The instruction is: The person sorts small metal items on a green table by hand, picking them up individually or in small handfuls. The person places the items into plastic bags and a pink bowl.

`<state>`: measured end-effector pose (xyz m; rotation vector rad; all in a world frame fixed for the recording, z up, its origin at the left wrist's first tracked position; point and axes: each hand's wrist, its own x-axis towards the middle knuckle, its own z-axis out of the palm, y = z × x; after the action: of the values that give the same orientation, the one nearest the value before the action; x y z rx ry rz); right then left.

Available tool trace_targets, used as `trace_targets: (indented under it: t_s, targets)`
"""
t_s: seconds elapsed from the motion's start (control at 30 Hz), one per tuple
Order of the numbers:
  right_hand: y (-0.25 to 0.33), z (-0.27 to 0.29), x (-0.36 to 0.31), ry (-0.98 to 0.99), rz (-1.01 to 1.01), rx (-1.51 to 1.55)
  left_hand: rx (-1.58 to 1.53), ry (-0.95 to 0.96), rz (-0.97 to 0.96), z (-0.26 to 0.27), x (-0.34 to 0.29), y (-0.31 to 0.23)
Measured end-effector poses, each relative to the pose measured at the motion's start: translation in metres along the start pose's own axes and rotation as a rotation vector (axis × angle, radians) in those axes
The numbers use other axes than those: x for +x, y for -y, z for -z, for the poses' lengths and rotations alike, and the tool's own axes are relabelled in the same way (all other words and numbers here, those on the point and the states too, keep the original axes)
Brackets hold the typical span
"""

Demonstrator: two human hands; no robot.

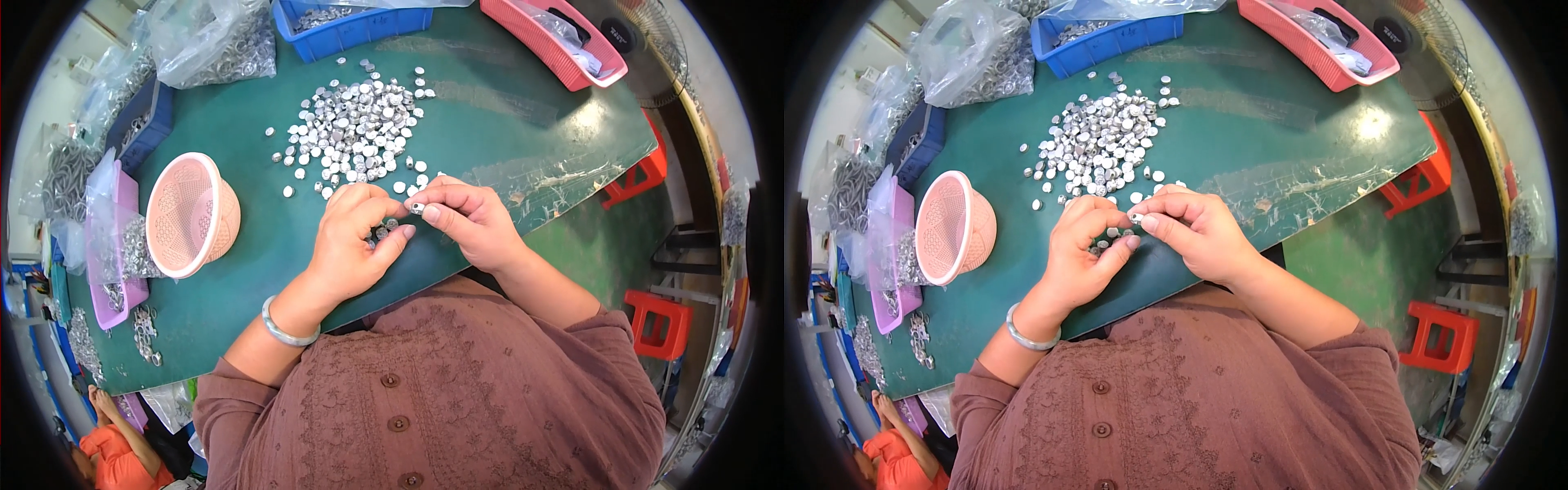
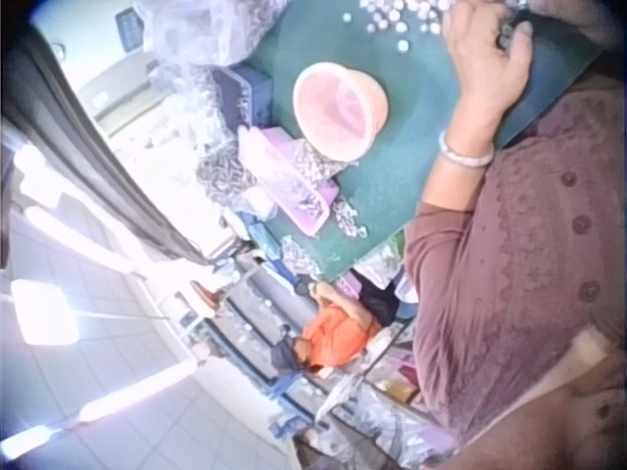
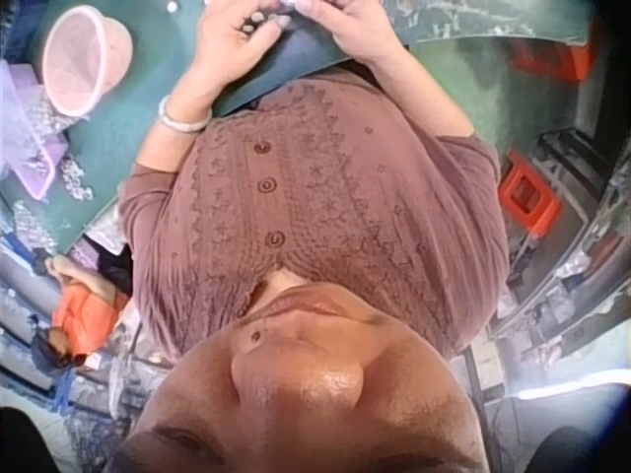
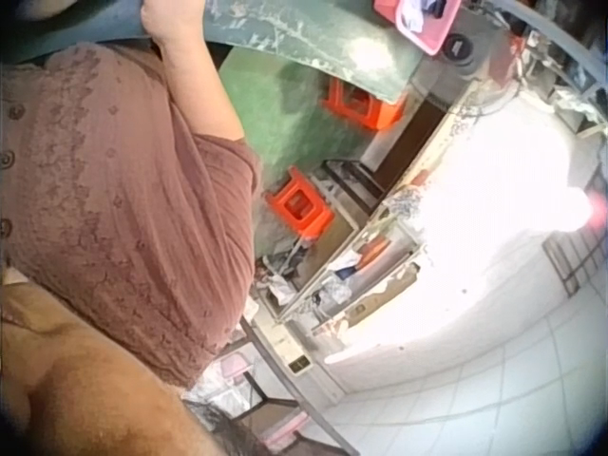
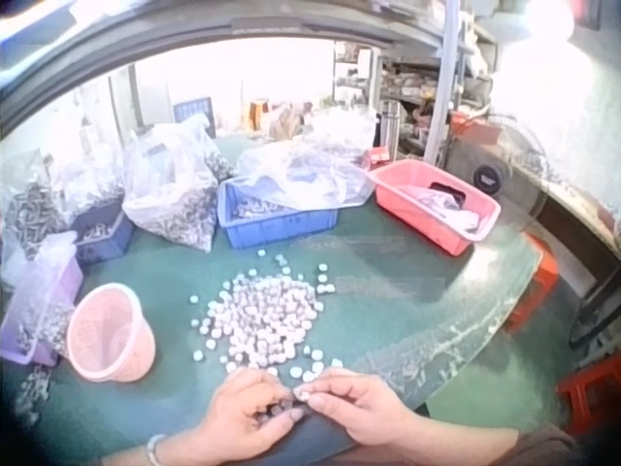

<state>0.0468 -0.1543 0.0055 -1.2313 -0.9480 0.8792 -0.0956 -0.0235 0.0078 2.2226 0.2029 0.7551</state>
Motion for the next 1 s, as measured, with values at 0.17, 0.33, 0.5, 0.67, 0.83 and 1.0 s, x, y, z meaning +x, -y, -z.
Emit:
trace_targets:
  t_s: [0.17, 0.33, 0.5, 0.67, 0.83, 1.0]
  targets:
    - [-0.005, 0.001, -0.002, 0.014, -0.048, 0.147, -0.009, -0.017, -0.022, 0.001, 0.0, -0.001]
    - [-0.002, 0.001, -0.002, 0.046, -0.049, 0.161, -0.013, -0.031, -0.033, 0.0, 0.001, -0.002]
    - [-0.005, 0.002, -0.002, 0.065, -0.077, 0.231, -0.037, -0.043, -0.022, 0.0, 0.001, -0.002]
    - [-0.01, 0.004, -0.004, 0.078, -0.201, 0.573, -0.047, -0.063, -0.024, 0.0, 0.002, -0.005]
    - [-0.01, 0.005, -0.004, 0.11, -0.283, 0.719, -0.053, -0.072, -0.019, -0.001, 0.004, -0.006]
    - [-0.007, 0.003, -0.004, 0.064, -0.359, 0.72, -0.047, -0.077, -0.018, -0.001, 0.004, -0.007]
